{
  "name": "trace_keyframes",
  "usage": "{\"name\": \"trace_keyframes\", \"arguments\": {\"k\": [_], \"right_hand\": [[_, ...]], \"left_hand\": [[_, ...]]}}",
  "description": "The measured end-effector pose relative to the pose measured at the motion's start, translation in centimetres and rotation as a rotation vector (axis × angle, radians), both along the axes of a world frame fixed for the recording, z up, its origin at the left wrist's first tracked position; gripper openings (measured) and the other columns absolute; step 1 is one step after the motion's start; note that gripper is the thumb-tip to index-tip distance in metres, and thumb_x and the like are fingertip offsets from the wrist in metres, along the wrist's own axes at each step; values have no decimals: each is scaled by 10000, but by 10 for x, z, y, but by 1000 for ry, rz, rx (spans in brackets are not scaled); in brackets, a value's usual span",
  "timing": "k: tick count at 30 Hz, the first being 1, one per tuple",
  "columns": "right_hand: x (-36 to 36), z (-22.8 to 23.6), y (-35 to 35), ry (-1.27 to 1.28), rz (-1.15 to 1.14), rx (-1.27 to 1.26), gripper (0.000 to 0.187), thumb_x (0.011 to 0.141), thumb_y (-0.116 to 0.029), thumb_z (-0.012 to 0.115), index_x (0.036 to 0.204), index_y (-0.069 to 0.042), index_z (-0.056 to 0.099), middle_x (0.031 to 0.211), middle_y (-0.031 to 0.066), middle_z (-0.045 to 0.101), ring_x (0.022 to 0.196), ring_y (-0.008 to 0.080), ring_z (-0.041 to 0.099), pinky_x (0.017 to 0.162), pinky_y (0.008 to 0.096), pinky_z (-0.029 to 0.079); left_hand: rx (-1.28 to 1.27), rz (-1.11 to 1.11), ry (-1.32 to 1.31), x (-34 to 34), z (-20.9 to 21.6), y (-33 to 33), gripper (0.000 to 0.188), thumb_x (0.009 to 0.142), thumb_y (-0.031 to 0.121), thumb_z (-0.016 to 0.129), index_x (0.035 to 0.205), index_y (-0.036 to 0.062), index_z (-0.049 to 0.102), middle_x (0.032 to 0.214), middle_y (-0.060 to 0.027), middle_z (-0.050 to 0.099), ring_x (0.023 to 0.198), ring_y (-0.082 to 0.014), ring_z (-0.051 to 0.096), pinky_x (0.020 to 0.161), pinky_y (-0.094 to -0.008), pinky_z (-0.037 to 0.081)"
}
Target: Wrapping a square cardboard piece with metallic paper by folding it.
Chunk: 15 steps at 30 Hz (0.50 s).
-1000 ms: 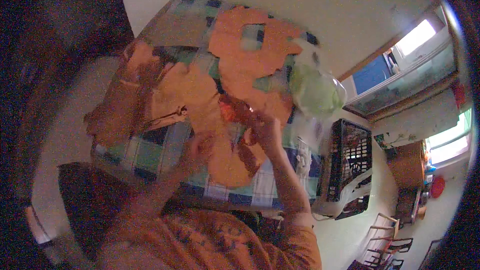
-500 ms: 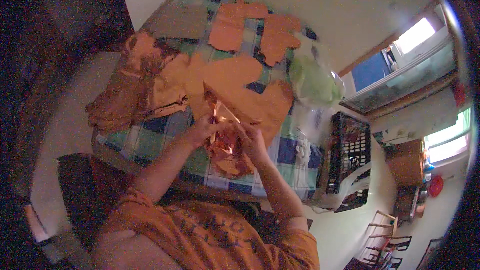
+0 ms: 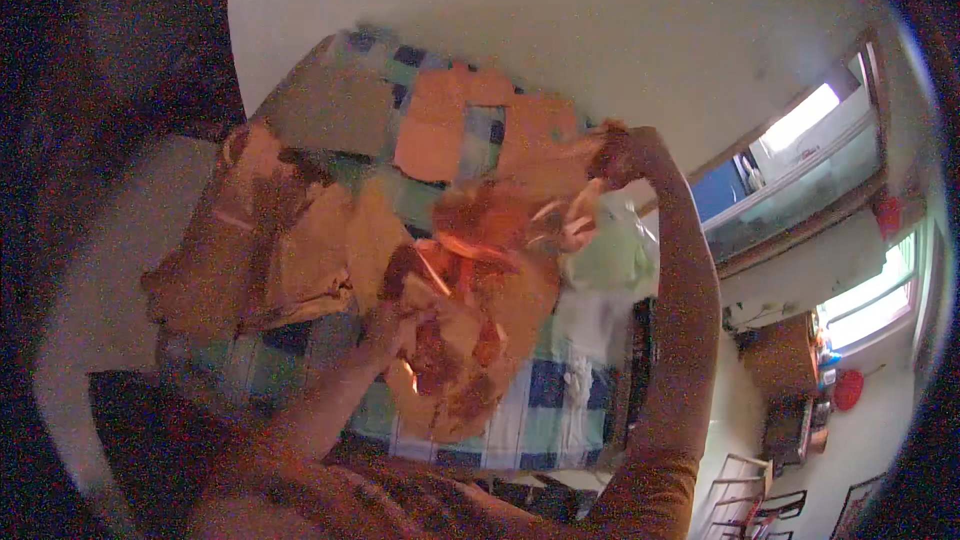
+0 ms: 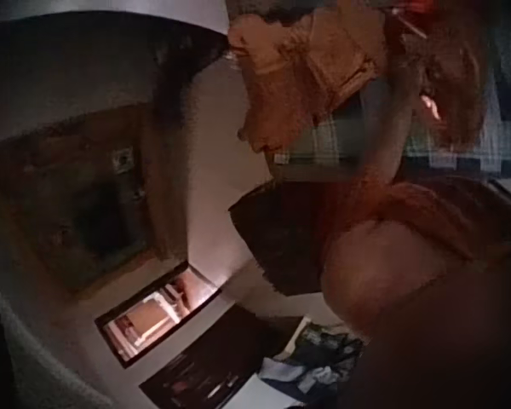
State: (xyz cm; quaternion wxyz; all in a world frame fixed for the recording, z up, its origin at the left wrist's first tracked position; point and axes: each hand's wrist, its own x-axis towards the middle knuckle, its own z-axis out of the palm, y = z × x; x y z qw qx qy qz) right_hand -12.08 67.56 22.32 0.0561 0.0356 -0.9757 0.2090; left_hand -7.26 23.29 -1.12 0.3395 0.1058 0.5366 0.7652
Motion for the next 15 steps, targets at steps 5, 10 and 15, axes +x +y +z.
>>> {"name": "trace_keyframes", "arguments": {"k": [5, 10, 15], "right_hand": [[-9, 49, 180, 273, -995, 395, 491, 847, -492, 560, 957, -29, 682, 873, 186, 691, 807, 311, 687, 719, 442, 543], [-104, 17, 71, 820, -1179, 235, 377, 920, -333, 470, 986, -14, 660, 991, 179, 678, 897, 317, 662, 730, 448, 537], [-124, 8, 90, 1129, -577, -6, 259, 901, -253, 493, 1058, -123, 652, 983, 125, 690, 899, 331, 660, 759, 421, 530]], "left_hand": [[-95, -195, 299, -2, 1, 6, 249, 856, 147, 698, 1056, 7, 649, 1000, -43, 656, 899, -147, 619, 765, -302, 511], [-52, 7, -18, -9, -11, -11, 247, 879, 188, 680, 1017, -17, 667, 907, -30, 677, 836, -107, 607, 761, -262, 481], [-91, -201, -197, -10, 4, -18, 216, 882, 166, 677, 1048, 33, 638, 995, -54, 665, 927, -169, 630, 837, -318, 512]]}}
